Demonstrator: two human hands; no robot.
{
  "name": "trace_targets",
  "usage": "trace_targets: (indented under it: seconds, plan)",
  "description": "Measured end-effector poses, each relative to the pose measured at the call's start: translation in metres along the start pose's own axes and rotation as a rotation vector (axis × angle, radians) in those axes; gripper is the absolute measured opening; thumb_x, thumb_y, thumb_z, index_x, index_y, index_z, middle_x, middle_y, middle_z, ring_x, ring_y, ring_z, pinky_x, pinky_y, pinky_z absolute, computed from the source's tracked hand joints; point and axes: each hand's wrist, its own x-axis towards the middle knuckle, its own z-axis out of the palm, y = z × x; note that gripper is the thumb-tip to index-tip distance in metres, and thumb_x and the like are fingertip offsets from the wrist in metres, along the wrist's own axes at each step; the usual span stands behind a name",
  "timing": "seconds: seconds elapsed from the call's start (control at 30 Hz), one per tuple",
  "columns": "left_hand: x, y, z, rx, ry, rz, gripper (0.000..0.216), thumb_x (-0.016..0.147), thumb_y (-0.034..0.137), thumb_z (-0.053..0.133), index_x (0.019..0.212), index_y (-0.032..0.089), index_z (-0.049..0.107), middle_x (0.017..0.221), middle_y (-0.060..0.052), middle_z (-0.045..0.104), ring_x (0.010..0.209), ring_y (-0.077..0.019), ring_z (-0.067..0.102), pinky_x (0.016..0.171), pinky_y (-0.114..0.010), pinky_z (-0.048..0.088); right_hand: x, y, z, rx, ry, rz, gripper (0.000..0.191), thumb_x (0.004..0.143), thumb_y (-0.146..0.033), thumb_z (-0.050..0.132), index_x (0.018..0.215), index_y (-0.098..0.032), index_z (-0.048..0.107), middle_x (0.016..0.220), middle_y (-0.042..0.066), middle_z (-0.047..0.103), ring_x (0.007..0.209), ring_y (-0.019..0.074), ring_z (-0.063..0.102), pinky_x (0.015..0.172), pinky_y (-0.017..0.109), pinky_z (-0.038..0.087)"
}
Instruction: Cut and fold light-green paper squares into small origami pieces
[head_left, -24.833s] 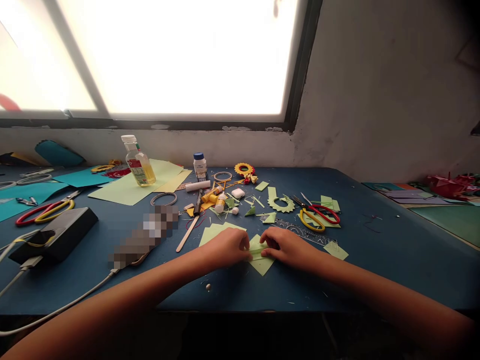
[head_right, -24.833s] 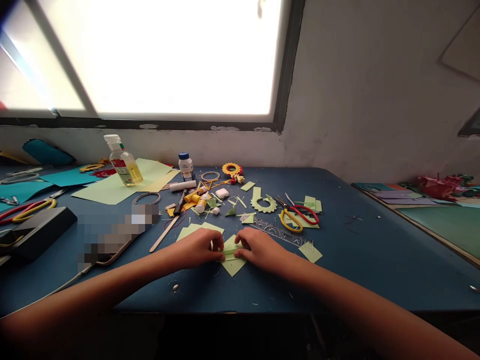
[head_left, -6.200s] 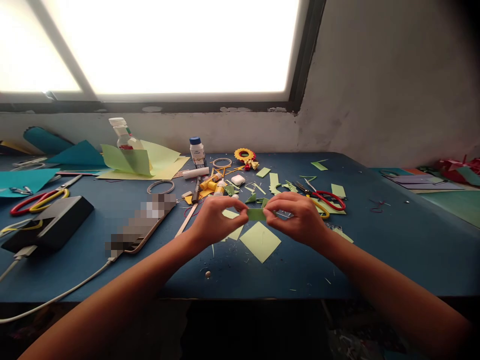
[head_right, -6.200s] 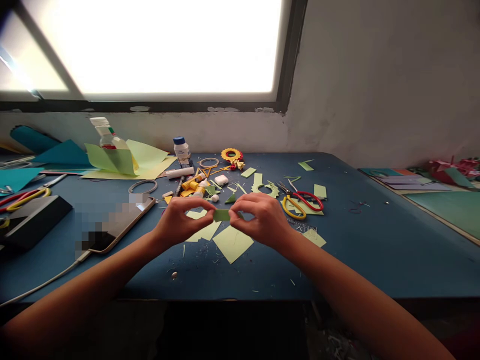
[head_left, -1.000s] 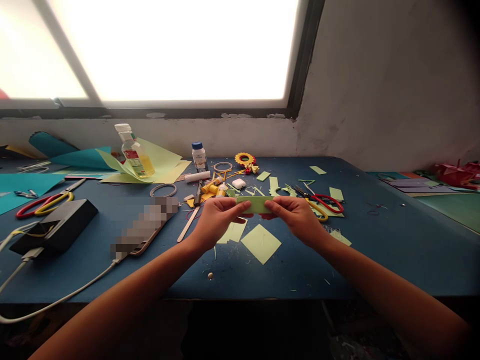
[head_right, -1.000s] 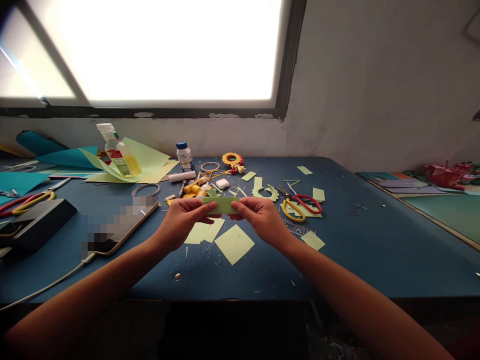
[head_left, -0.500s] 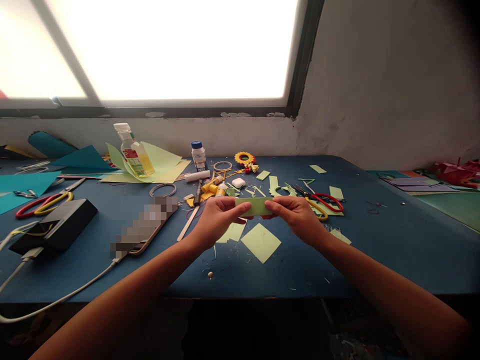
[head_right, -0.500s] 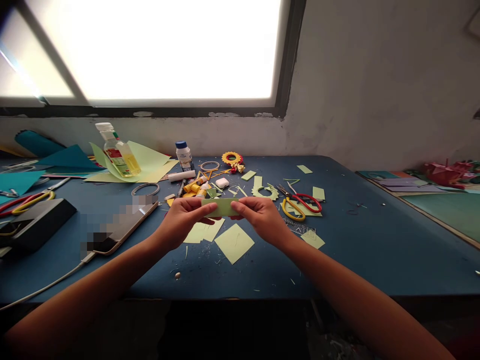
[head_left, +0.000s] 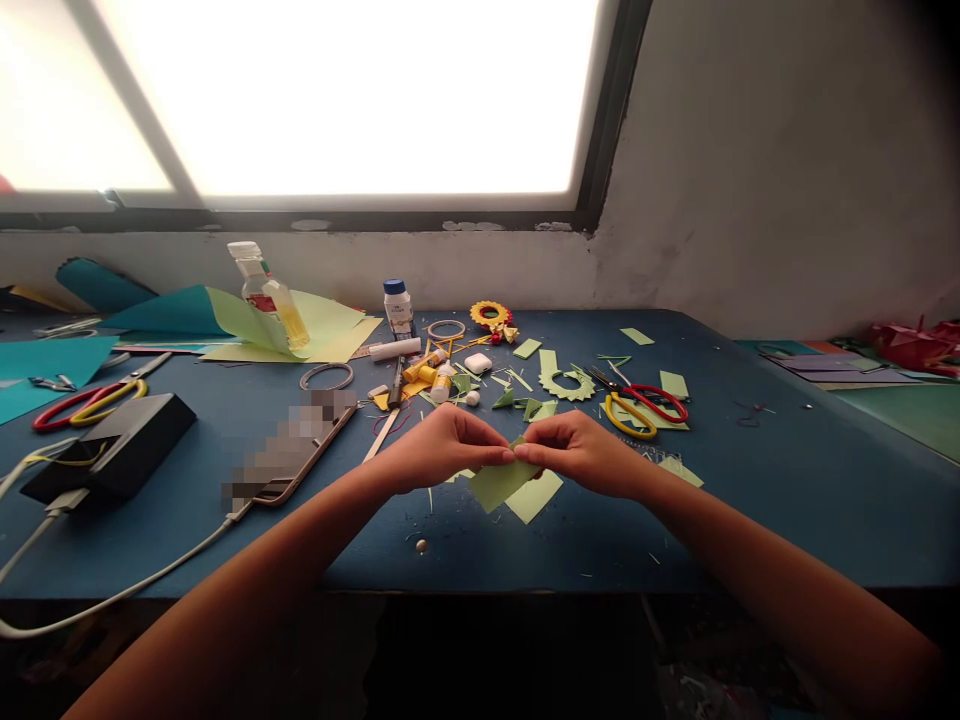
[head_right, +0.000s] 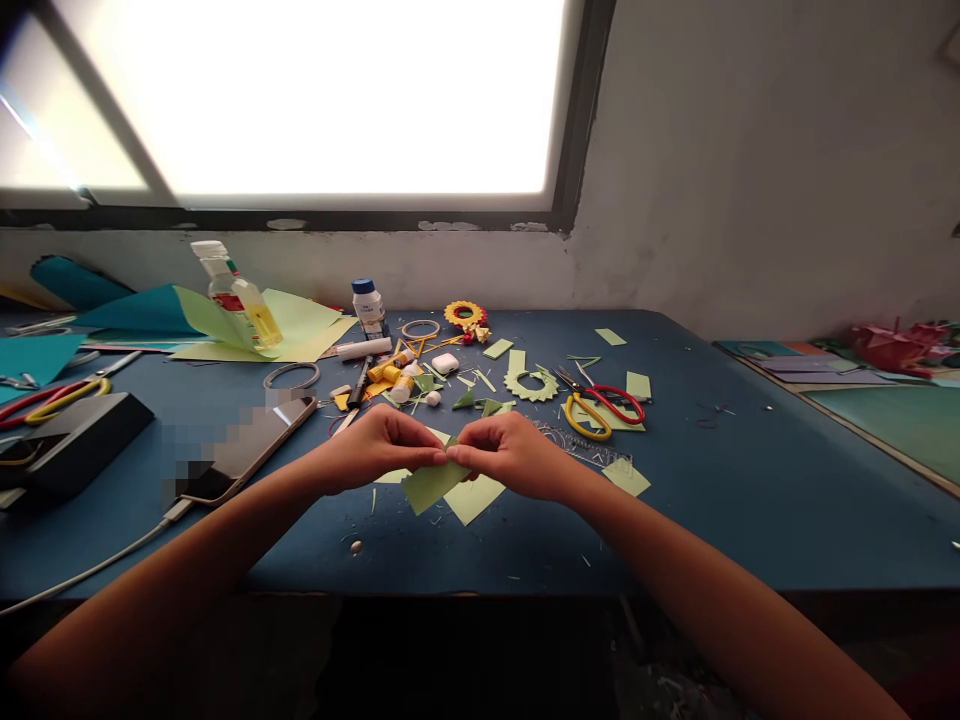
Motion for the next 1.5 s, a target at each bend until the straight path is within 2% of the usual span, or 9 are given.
trace_targets:
  seconds: [0.17, 0.27, 0.4, 0.67, 0.97, 1.1, 1.23, 1.33, 1.5]
  plan:
    - [0.002, -0.001, 0.002, -0.008, 0.184, 0.15, 0.026, 0.073, 0.038, 0.069, 0.079, 0.013, 0.075, 0.08, -0.006, 0.069, 0.071, -0.0148, 0.057, 0.059, -0.023, 0.044, 0.002, 0.006, 0.004, 0.136, 0.083, 0.016, 0.023, 0.077, -0.039, 0.067, 0.079, -0.016, 0.066, 0.066, -0.001, 0.062, 0.059, 0.0107, 0.054, 0.052, 0.021, 0.04]
    - [0.004, -0.002, 0.007, -0.169, 0.271, 0.131, 0.028, 0.07, 0.037, 0.071, 0.083, 0.013, 0.075, 0.079, -0.007, 0.068, 0.071, -0.0151, 0.057, 0.061, -0.025, 0.046, 0.003, 0.007, 0.007, 0.245, 0.085, 0.006, 0.025, 0.069, -0.036, 0.075, 0.084, -0.018, 0.066, 0.071, -0.001, 0.063, 0.064, 0.0128, 0.057, 0.055, 0.022, 0.044]
    - [0.006, -0.002, 0.012, -0.328, 0.275, 0.089, 0.027, 0.069, 0.036, 0.073, 0.084, 0.015, 0.074, 0.075, -0.004, 0.067, 0.067, -0.013, 0.057, 0.062, -0.024, 0.047, 0.005, 0.008, 0.01, 0.344, 0.131, -0.033, 0.023, 0.07, -0.039, 0.073, 0.078, -0.017, 0.067, 0.075, 0.002, 0.066, 0.073, 0.0167, 0.062, 0.068, 0.029, 0.049]
    - [0.005, -0.001, 0.015, -0.272, 0.376, 0.173, 0.024, 0.071, 0.036, 0.072, 0.083, 0.015, 0.073, 0.075, -0.002, 0.067, 0.067, -0.0113, 0.056, 0.06, -0.021, 0.047, 0.007, 0.011, 0.011, 0.305, 0.294, -0.048, 0.024, 0.066, -0.039, 0.077, 0.069, -0.017, 0.069, 0.067, 0.002, 0.067, 0.063, 0.0152, 0.061, 0.059, 0.026, 0.049]
    - [0.006, -0.004, 0.018, -0.236, 0.446, 0.244, 0.031, 0.072, 0.038, 0.07, 0.09, 0.013, 0.07, 0.085, -0.005, 0.067, 0.075, -0.0152, 0.06, 0.066, -0.028, 0.056, 0.008, 0.011, 0.015, 0.202, 0.52, -0.115, 0.028, 0.076, -0.044, 0.067, 0.088, -0.019, 0.073, 0.084, 0.006, 0.072, 0.077, 0.0207, 0.066, 0.068, 0.032, 0.054]
    - [0.004, -0.001, 0.015, -0.102, 0.41, 0.24, 0.03, 0.074, 0.04, 0.067, 0.086, 0.012, 0.07, 0.084, -0.005, 0.066, 0.076, -0.0156, 0.059, 0.065, -0.026, 0.055, 0.005, 0.007, 0.01, 0.058, 0.506, -0.139, 0.024, 0.08, -0.039, 0.062, 0.085, -0.018, 0.072, 0.082, 0.006, 0.072, 0.076, 0.0206, 0.065, 0.064, 0.031, 0.052]
    - [0.001, 0.002, 0.012, 0.078, 0.326, 0.227, 0.021, 0.075, 0.033, 0.066, 0.08, 0.012, 0.069, 0.08, -0.004, 0.067, 0.074, -0.0144, 0.059, 0.07, -0.027, 0.054, 0.001, 0.004, 0.002, -0.28, 0.436, -0.284, 0.017, 0.082, -0.029, 0.06, 0.082, -0.019, 0.073, 0.078, 0.006, 0.072, 0.072, 0.0193, 0.064, 0.065, 0.03, 0.049]
    - [0.001, 0.0, 0.013, 0.19, 0.298, 0.295, 0.014, 0.076, 0.027, 0.065, 0.079, 0.013, 0.069, 0.077, -0.004, 0.067, 0.075, -0.0142, 0.06, 0.077, -0.028, 0.052, 0.001, 0.007, 0.001, -0.524, 0.356, -0.426, 0.015, 0.082, -0.024, 0.059, 0.081, -0.019, 0.073, 0.073, 0.005, 0.072, 0.07, 0.0188, 0.063, 0.069, 0.032, 0.047]
    - [0.003, -0.007, 0.018, 0.362, 0.306, 0.483, 0.008, 0.078, 0.02, 0.061, 0.077, 0.015, 0.068, 0.074, -0.004, 0.067, 0.069, -0.0138, 0.06, 0.069, -0.025, 0.048, 0.001, 0.012, 0.004, -0.756, 0.294, -0.557, 0.017, 0.083, -0.023, 0.057, 0.078, -0.02, 0.072, 0.072, 0.004, 0.072, 0.069, 0.018, 0.064, 0.072, 0.032, 0.045]
